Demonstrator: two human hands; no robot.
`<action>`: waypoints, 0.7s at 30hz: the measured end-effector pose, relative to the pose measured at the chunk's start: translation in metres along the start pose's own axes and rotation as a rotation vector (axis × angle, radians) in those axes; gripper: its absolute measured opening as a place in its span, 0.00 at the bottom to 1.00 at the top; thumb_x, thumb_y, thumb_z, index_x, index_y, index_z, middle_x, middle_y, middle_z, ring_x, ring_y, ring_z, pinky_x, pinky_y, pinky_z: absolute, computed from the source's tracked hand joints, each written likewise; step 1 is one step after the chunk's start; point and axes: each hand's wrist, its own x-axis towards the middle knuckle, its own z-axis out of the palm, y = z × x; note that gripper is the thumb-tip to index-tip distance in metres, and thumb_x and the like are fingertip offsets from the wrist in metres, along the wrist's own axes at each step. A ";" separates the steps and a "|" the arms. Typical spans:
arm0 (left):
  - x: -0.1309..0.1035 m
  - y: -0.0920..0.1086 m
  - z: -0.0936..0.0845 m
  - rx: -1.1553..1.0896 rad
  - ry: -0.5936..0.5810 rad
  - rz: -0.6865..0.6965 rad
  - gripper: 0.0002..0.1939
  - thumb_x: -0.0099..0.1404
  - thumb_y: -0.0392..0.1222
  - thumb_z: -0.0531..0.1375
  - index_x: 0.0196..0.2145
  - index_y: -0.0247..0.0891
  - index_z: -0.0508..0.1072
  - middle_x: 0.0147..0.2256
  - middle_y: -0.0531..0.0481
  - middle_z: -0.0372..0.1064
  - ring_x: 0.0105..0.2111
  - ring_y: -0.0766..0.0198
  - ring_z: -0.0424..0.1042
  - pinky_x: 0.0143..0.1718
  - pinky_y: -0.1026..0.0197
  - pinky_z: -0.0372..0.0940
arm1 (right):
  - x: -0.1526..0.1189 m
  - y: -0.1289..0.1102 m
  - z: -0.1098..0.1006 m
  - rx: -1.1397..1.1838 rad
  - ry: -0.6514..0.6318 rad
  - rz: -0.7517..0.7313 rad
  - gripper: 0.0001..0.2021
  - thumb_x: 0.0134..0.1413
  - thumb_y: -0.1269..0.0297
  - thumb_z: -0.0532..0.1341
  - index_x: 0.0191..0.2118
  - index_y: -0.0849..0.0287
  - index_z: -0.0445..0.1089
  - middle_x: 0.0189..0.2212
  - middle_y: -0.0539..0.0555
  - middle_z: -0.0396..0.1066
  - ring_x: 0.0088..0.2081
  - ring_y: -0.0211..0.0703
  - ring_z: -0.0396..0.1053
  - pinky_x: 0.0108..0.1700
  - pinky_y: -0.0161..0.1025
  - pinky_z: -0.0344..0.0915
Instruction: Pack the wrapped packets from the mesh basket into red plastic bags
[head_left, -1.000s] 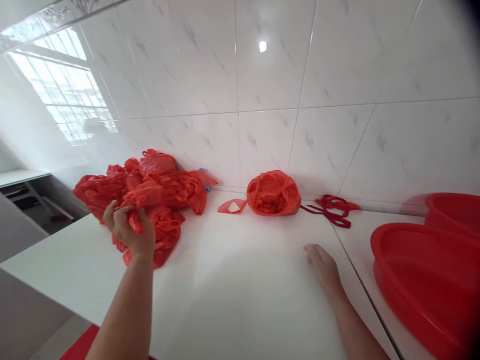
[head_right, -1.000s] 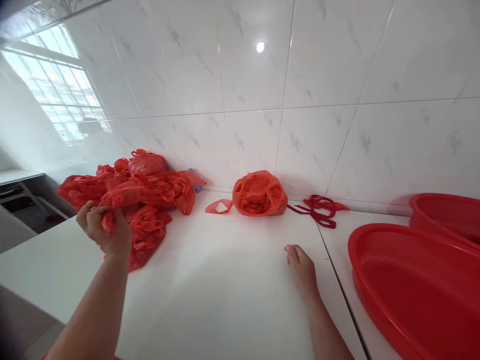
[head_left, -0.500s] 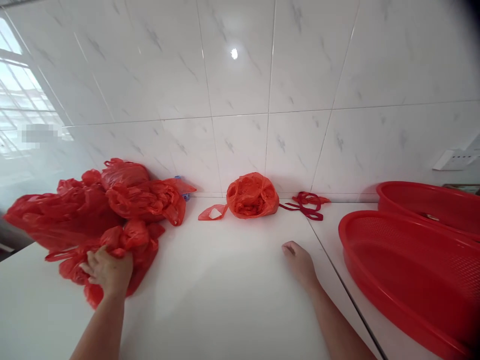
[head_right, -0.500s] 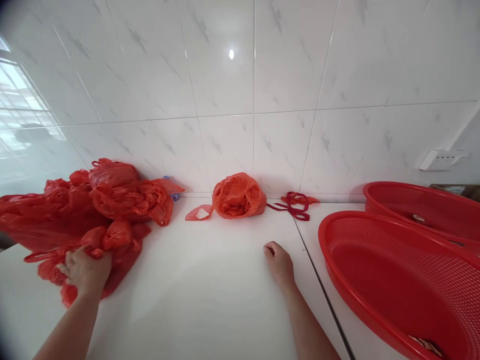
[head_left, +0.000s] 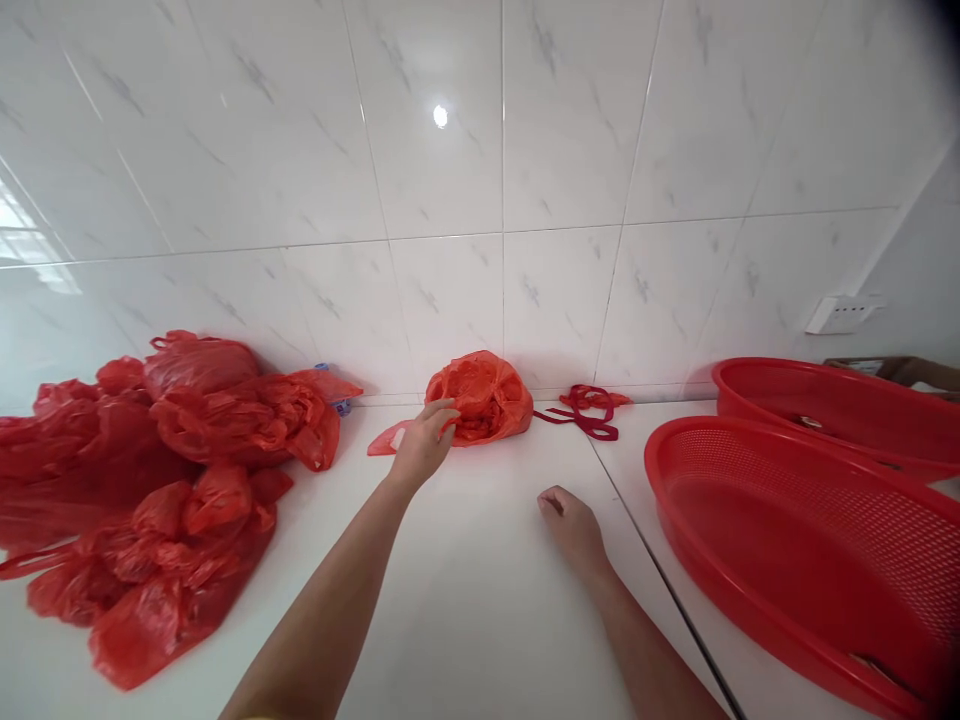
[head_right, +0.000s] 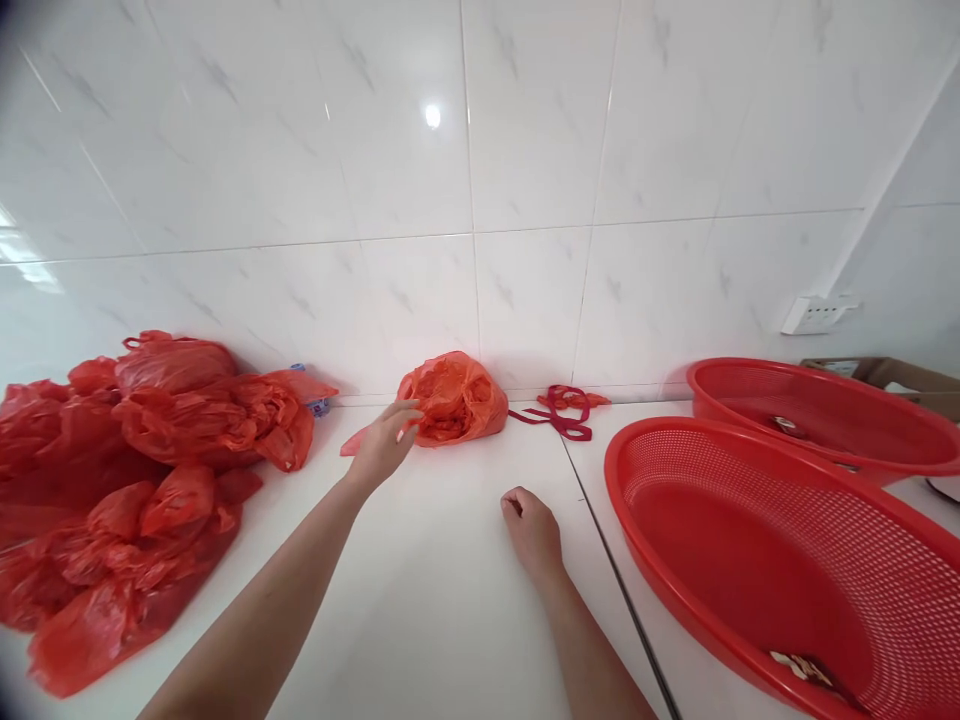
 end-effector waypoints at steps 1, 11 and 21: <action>0.008 0.004 0.011 -0.029 -0.047 -0.034 0.17 0.63 0.37 0.51 0.48 0.45 0.70 0.57 0.48 0.60 0.53 0.57 0.64 0.46 0.56 0.65 | 0.000 0.000 0.000 0.008 0.003 0.000 0.10 0.51 0.58 0.50 0.27 0.54 0.65 0.24 0.48 0.69 0.27 0.41 0.64 0.29 0.36 0.57; 0.056 0.002 0.073 -0.066 -0.049 -0.466 0.34 0.51 0.37 0.63 0.56 0.38 0.60 0.52 0.35 0.63 0.42 0.49 0.70 0.36 0.54 0.63 | 0.003 0.002 -0.001 0.036 0.015 -0.007 0.09 0.52 0.59 0.51 0.27 0.53 0.65 0.23 0.47 0.67 0.26 0.40 0.63 0.29 0.35 0.57; 0.028 0.029 0.052 -0.192 0.259 -0.349 0.05 0.62 0.42 0.53 0.35 0.40 0.66 0.39 0.47 0.65 0.40 0.60 0.66 0.40 0.59 0.64 | 0.005 0.003 -0.001 0.023 0.035 0.005 0.09 0.52 0.60 0.51 0.26 0.53 0.64 0.22 0.46 0.66 0.25 0.39 0.62 0.27 0.35 0.55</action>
